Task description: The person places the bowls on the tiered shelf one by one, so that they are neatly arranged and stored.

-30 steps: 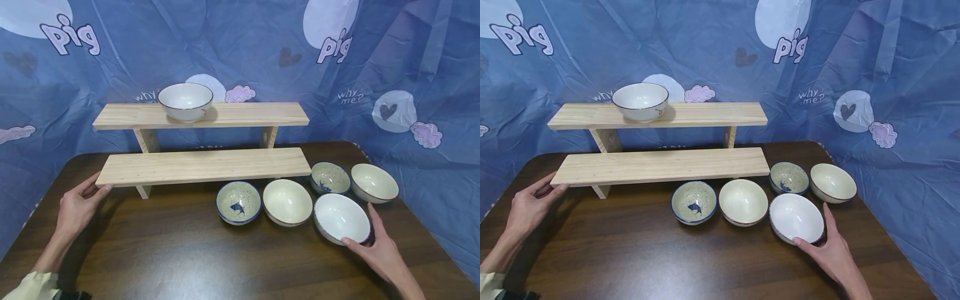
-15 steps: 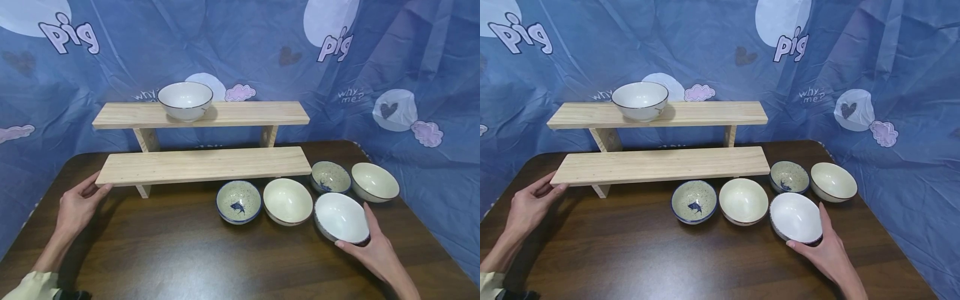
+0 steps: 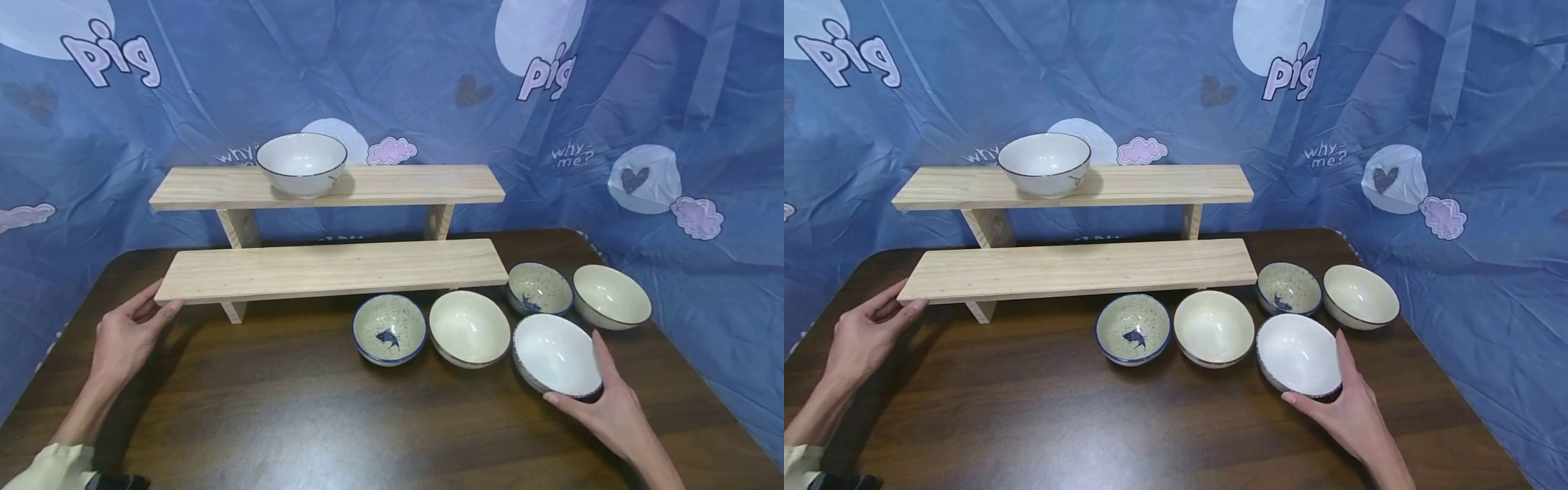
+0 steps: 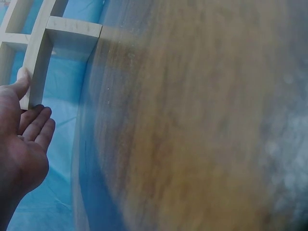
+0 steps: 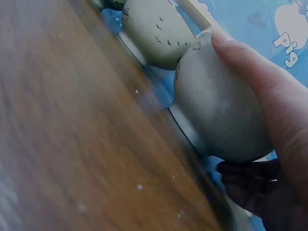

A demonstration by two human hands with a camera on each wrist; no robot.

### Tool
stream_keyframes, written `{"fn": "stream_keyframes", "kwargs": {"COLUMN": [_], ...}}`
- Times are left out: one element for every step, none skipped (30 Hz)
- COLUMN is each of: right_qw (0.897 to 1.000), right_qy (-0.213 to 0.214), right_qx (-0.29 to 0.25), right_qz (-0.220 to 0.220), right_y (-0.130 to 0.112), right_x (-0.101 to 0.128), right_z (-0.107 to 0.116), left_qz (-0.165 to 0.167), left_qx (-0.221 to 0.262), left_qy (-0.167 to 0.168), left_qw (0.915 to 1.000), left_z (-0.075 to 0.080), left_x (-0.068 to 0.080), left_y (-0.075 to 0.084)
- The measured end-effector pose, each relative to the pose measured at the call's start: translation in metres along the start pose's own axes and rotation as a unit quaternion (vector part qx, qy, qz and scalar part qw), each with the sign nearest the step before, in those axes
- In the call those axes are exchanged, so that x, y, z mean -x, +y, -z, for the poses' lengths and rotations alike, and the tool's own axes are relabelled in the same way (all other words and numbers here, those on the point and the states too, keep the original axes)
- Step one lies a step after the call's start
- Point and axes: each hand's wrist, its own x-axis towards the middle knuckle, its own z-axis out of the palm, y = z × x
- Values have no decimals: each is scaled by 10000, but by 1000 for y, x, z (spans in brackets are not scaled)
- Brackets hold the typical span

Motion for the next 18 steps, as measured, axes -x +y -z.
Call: {"fn": "stream_keyframes", "kwargs": {"right_qw": [10000,10000,9999,9999,9999,9998,9997,9996,9995,9993,9991,9989,9988,9986,9985,9984,9983,9981], "right_qy": [33,58,84,117,148,164,193,217,247,271,293,326,371,396,437,478,536,583], "right_qx": [24,47,65,61,58,59,49,53,57,72,93,104,104,118,106,79,51,26], "right_qz": [3,3,-8,-13,-28,-70,-104,-147,-192,-236,-283,-308,-312,-322,-310,-280,-234,-191], "right_y": [0,0,0,0,0,0,1,1,1,1,1,1,1,1,2,2,3,3], "right_x": [0,0,0,0,0,0,0,0,0,0,0,1,1,1,1,1,1,1], "right_z": [0,-1,-1,-1,-2,-2,-3,-3,-4,-4,-5,-5,-5,-5,-6,-6,-6,-6], "left_qz": [6,12,12,15,17,19,21,24,24,25,23,25,23,21,20,20,22,26], "left_qx": [-5,-8,-16,-13,-13,-21,-23,-14,-16,-11,-20,-23,-32,-40,-51,-53,-49,-41], "left_qy": [-1,-1,3,3,5,4,8,15,17,16,18,21,25,25,22,25,26,24], "left_qw": [10000,10000,10000,10000,10000,10000,10000,10000,10000,10000,10000,10000,10000,10000,10000,10000,10000,10000], "left_z": [0,0,0,0,0,0,0,0,0,1,1,1,1,1,1,1,0,0], "left_x": [0,0,0,0,0,0,0,0,0,0,0,0,0,0,0,0,0,0], "left_y": [0,0,0,0,0,0,0,0,0,0,0,0,0,0,0,0,0,0]}}
